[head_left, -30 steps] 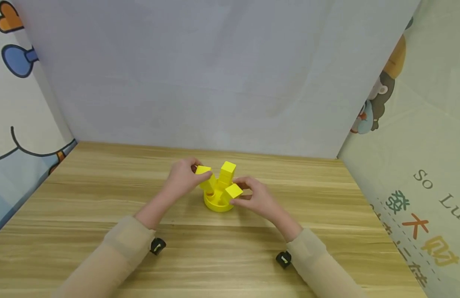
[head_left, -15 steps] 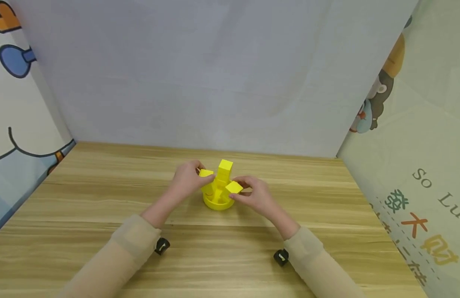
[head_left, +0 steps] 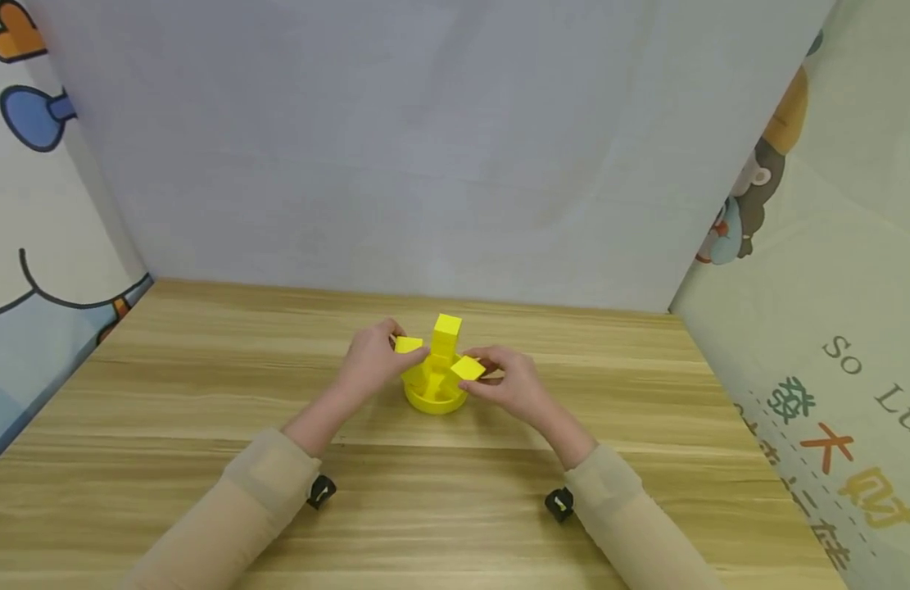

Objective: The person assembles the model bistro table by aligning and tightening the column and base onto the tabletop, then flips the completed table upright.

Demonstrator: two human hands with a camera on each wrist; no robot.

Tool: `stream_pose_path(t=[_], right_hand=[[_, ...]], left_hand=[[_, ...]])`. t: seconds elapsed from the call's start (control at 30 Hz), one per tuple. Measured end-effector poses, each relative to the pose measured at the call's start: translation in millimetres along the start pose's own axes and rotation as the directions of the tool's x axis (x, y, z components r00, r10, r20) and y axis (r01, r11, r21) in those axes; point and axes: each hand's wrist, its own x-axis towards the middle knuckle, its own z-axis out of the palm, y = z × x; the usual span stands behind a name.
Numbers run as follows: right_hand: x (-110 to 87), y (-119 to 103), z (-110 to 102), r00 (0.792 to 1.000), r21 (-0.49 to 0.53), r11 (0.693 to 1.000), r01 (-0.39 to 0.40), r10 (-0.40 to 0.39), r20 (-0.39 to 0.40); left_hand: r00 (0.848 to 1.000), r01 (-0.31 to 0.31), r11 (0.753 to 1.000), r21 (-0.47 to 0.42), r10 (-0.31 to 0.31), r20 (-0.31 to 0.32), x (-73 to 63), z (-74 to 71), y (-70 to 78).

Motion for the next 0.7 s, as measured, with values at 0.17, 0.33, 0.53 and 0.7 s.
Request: stream_pose_path(t=[0.17,0.33,0.53,0.7], right_hand=[[-0.5,1.2,0.6,1.0,-0.005,1.0,0.005,-0.005,-0.006],[-1.3,1.5,2.2,1.0,-0.025,1.0,0.013,-0.013,-0.011],[-1.9,1.0,2.9,1.0,-0.014,1.0,0.007,-0.008,-0.022],[-1.4,3.0,3.5,0.999,0.003,1.0,0.013,-0.013,-0.033]], left_hand=[[0.999,-0.035,0.999,-0.011,0.035,-0.007,-2.1,0.9,-4.6],[0.998,-0.054,0.997,-0.058,0.053,-0.013,-5.2,1.4,-9.3],[0.996,-0.087,0.99,-0.114,0.086,-0.008,-7.8,1.9,-12.8],[0.994,-0.101,0.99,-0.099,0.096,-0.055,-4.9,5.4,-11.7]])
